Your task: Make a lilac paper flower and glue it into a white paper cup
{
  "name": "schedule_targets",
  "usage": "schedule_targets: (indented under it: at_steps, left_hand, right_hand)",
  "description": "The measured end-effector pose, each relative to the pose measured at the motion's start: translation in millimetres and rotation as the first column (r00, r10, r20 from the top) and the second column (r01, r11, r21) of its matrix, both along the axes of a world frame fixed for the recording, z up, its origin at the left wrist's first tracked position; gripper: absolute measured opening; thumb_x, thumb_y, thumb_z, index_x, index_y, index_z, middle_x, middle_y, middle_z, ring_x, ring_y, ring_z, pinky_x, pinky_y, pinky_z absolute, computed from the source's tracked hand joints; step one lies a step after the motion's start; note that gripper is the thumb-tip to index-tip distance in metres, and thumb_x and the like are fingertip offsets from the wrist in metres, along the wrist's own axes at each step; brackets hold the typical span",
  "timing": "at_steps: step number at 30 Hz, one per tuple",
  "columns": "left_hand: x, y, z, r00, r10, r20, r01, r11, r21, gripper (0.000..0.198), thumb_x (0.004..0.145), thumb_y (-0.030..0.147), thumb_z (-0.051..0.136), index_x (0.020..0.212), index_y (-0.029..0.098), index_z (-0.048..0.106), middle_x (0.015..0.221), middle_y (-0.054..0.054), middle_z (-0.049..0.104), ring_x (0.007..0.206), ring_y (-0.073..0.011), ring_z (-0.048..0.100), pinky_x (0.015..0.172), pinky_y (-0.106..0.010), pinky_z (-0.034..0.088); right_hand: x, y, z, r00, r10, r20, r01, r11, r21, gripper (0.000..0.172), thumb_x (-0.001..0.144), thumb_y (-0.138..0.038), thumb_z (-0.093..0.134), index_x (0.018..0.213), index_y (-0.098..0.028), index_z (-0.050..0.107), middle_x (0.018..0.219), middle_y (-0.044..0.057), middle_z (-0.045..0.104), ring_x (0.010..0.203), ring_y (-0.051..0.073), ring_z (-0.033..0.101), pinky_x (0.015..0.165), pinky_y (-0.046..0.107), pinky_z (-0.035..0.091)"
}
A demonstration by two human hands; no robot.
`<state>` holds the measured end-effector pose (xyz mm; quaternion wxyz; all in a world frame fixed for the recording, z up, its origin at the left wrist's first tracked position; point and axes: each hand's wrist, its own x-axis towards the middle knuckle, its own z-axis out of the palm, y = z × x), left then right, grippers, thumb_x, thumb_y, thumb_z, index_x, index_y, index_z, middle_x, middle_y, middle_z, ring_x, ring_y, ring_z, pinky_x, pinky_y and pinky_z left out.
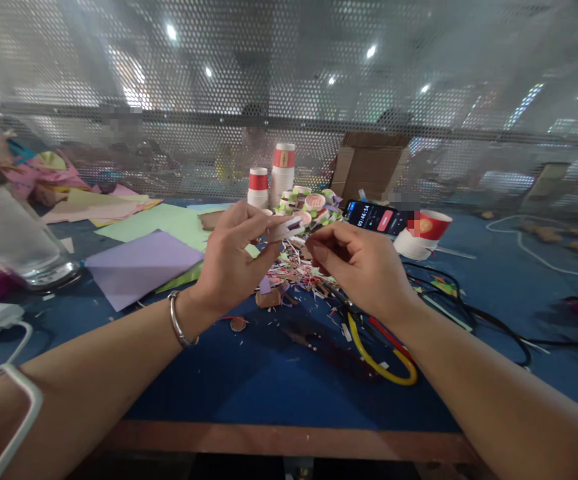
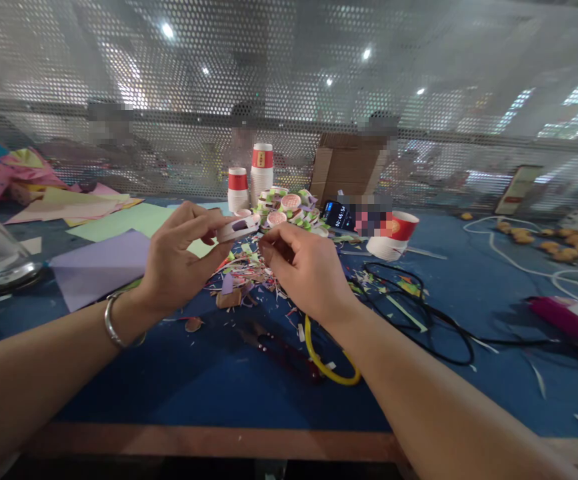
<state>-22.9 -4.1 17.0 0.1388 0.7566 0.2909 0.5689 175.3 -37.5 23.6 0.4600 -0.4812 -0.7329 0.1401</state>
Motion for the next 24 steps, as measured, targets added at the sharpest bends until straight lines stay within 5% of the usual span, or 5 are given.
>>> schedule_targets:
  at_steps: [4,7,12,24]
  left_hand:
    - [1.3,-0.3,2.6,0.999,-0.033,0.008,0.033,0.999,-0.033,0.034,0.08,0.016,0.076,0.108,0.034,0.08,0.088,-0.003,0.064,0.091,-0.021,0.053,0.091,-0.034,0.041]
    - [0.3,4.9,1.3,0.992,-0.117,0.037,0.122,0.97,-0.211,0.019,0.084,0.025,0.075,0.101,0.026,0.081,0.085,-0.004,0.065,0.084,-0.0185,0.055,0.079,-0.03,0.044]
    - [-2.9,18.3,-7.7,0.957,-0.281,0.066,0.268,0.779,-0.568,0.029,0.087,0.039,0.071,0.107,0.019,0.078,0.094,-0.007,0.075,0.082,-0.0177,0.065,0.075,-0.03,0.049]
    - [6.0,17.7,-10.1,0.909,-0.203,0.365,0.406,0.636,-0.657,0.032,0.072,0.028,0.085,0.096,0.014,0.07,0.091,-0.007,0.076,0.079,-0.0139,0.069,0.073,-0.026,0.053]
  right_hand:
    - [0.9,-0.5,0.8,1.0,-0.009,-0.011,0.009,1.0,0.003,0.014,0.091,-0.033,0.064,0.09,-0.019,0.068,0.074,0.003,0.068,0.061,0.015,0.06,0.057,0.03,0.046]
    - [3.1,0.5,1.3,1.0,-0.014,0.002,0.014,0.999,0.031,0.016,0.092,-0.034,0.063,0.09,-0.02,0.067,0.074,0.003,0.068,0.062,0.015,0.06,0.058,0.03,0.048]
    - [9.1,4.5,0.4,0.999,-0.037,0.011,0.036,0.998,0.053,0.018,0.094,-0.036,0.061,0.089,-0.019,0.067,0.072,0.003,0.068,0.063,0.015,0.061,0.059,0.031,0.048]
    - [20.0,14.1,-0.5,0.994,-0.03,0.104,0.036,0.998,-0.056,0.019,0.093,-0.036,0.06,0.085,-0.02,0.066,0.072,0.002,0.067,0.061,0.015,0.058,0.058,0.03,0.044]
